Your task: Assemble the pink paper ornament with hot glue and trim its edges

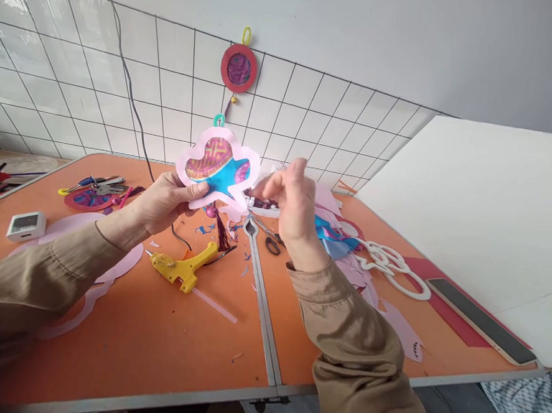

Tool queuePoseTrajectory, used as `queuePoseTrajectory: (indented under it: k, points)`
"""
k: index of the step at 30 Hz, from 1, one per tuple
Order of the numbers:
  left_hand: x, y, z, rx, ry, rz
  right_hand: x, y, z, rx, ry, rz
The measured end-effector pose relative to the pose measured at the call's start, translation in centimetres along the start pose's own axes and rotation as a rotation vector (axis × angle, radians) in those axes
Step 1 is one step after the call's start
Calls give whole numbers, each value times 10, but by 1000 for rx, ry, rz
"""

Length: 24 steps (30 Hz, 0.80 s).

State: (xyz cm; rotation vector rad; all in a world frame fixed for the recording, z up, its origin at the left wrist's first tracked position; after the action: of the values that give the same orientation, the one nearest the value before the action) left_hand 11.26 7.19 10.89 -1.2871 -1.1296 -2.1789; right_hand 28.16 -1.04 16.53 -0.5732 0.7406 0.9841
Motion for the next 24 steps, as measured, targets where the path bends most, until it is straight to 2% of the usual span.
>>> queuePoseTrajectory:
  k: [2,4,7,12,15,21,24]
  points:
    - [0,1,-1,3,2,16,12,19,-3,-161,63,6]
    - [0,2,-2,9,4,48,20,34,-9,-263,102,4]
    - [3,4,-3,4,30,71,25,44,-15,-267,100,-57]
    - [4,6,-1,-32,55,44,30,47,-20,-241,133,-112]
    - [1,5,-1,-33,49,11,33,50,-23,-281,176,-56]
    - [-5,-4,-1,56,19,-40,29,56,-26,-335,143,-114]
    - [-5,-3,1,41,4,-71,28,59,-29,-372,155,-100]
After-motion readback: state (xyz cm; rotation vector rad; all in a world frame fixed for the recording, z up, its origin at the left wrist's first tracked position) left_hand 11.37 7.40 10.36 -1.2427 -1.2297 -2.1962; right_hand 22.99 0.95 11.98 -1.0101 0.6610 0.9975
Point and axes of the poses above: each hand's wrist, its own z-axis towards the middle knuckle, its own y-axis out of the palm, x = y × z, the point moved 10 cm from there along z, towards the middle knuckle, and after that the axes turned 13 degrees about -z, right-handed, at the moved point
